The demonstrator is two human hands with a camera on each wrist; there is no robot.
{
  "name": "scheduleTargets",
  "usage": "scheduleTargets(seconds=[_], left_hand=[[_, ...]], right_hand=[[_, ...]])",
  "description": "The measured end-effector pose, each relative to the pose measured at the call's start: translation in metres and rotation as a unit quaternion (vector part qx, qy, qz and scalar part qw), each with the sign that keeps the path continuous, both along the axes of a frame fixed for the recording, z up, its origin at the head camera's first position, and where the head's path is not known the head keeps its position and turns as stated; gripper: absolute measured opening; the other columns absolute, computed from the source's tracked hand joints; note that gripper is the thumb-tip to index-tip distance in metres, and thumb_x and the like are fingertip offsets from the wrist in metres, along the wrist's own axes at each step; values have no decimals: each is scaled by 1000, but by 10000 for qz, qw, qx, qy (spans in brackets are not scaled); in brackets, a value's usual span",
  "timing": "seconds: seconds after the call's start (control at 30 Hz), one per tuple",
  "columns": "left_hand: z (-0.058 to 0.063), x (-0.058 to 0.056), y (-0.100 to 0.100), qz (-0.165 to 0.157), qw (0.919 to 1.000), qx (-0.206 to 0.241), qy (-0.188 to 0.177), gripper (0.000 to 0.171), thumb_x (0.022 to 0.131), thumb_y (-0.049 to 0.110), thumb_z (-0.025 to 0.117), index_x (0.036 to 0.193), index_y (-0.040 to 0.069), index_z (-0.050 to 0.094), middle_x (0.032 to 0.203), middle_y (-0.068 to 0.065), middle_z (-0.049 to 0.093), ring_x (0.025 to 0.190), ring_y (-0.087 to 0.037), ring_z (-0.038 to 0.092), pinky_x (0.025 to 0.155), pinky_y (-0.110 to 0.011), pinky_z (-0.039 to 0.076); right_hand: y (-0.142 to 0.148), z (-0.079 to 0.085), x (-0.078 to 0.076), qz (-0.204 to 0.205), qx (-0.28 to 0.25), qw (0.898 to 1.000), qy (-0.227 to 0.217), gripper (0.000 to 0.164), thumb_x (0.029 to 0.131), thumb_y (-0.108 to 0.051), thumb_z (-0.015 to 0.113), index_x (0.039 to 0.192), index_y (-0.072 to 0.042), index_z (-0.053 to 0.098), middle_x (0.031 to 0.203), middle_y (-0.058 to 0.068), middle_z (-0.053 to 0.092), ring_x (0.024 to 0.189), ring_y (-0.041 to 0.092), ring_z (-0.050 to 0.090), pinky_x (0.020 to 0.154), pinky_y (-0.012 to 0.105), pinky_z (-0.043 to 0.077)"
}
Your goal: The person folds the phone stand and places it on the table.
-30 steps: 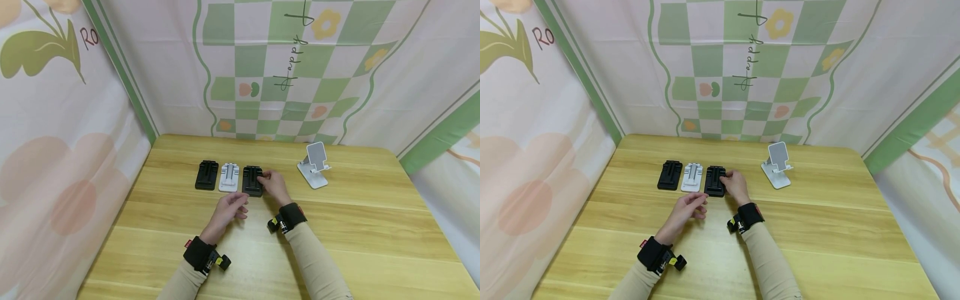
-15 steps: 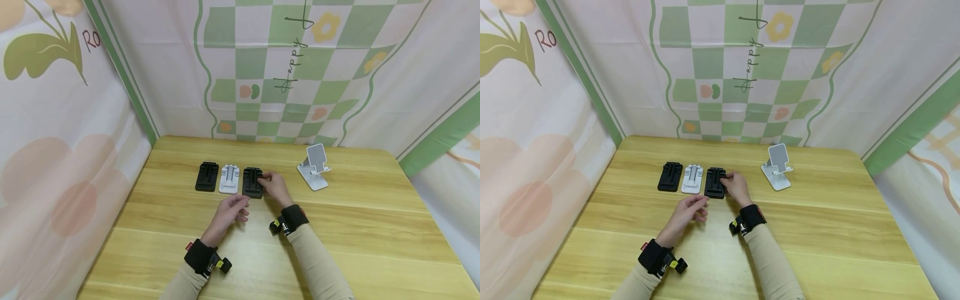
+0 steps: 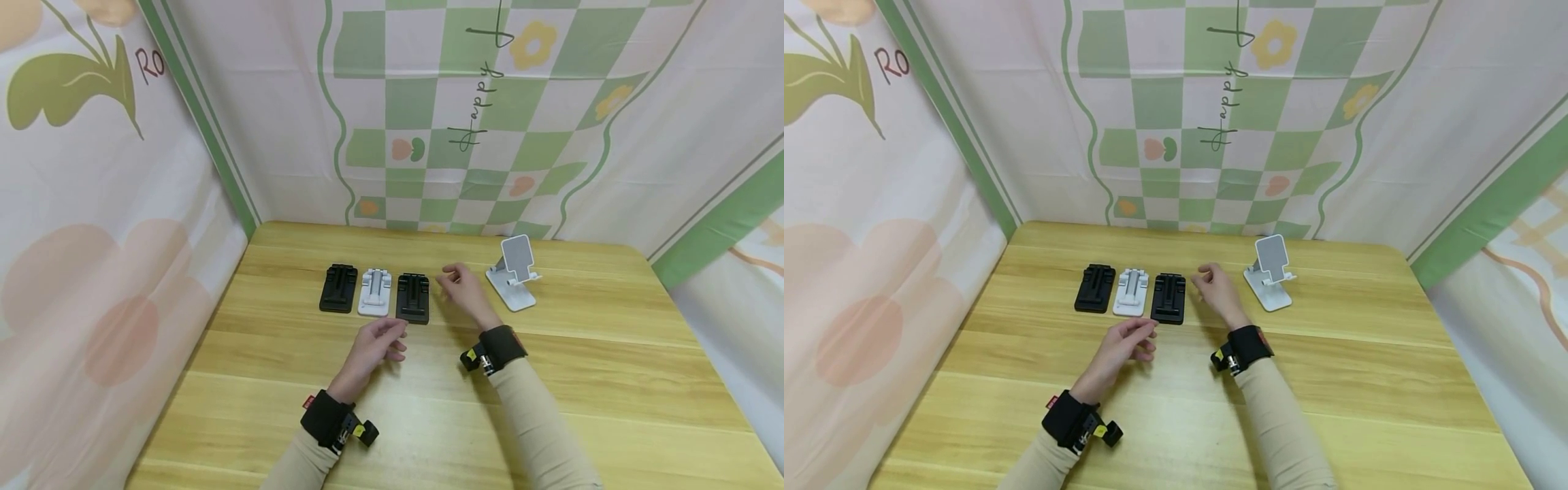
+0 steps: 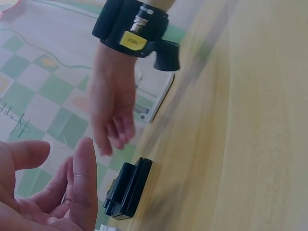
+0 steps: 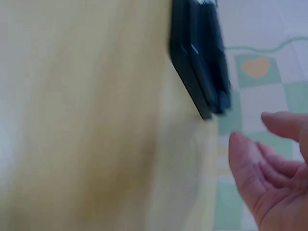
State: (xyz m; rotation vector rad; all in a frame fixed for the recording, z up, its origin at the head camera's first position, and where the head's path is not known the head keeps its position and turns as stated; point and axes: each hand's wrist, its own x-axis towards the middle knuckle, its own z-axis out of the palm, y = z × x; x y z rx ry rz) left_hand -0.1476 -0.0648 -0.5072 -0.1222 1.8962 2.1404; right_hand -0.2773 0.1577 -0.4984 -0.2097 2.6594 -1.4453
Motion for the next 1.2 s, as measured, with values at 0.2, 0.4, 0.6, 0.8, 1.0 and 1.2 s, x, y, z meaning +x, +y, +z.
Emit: scheduleTargets(seconds=[0.2,0.4,0.6,0.8,1.0,1.2], left_hand=[[-2,3,0,3,10000,40,10,45,103,32,64,131,-4,62,121,-25,65,83,-13,67,75,-28,62],[-3,4,0,5,10000,52,17,45,104,32,64,131,-4,62,120,-24,66,84,-12,67,75,-27,62],[-4,4,0,-52,10000,71,4,44,104,31,64,131,-4,62,123,-28,63,84,-12,67,76,-27,62],[-4,2,0,-76,10000,32,50,48,103,33,64,132,-5,61,122,-26,64,84,-13,67,76,-28,62],[-2,2,0,-80,10000,-17,54,49,103,34,65,133,-5,61,122,-25,65,85,-13,67,78,-29,63],[-1,3,1,-93,9999,-27,59,49,104,33,64,133,-5,61,123,-26,64,84,-13,68,77,-28,63]], right_hand=[[23,24,-6,21,9,9978,662,42,105,-21,61,137,7,56,108,21,64,91,31,65,72,26,58],[42,41,-13,-85,-288,9868,1594,37,104,-13,61,135,8,57,108,23,63,88,6,55,75,12,46],[62,55,-21,-447,-444,9673,2458,42,99,-1,66,137,10,54,118,28,57,101,14,54,92,25,45],[83,58,-29,-824,176,9615,2615,56,96,-5,70,145,7,45,140,29,43,134,43,38,115,56,30],[105,51,-35,-1186,654,9659,2206,72,98,-21,70,154,3,32,155,29,30,145,45,23,121,58,18],[123,43,-36,-1069,167,9886,1049,92,101,-41,64,164,-1,11,165,29,19,153,44,16,125,60,16]])
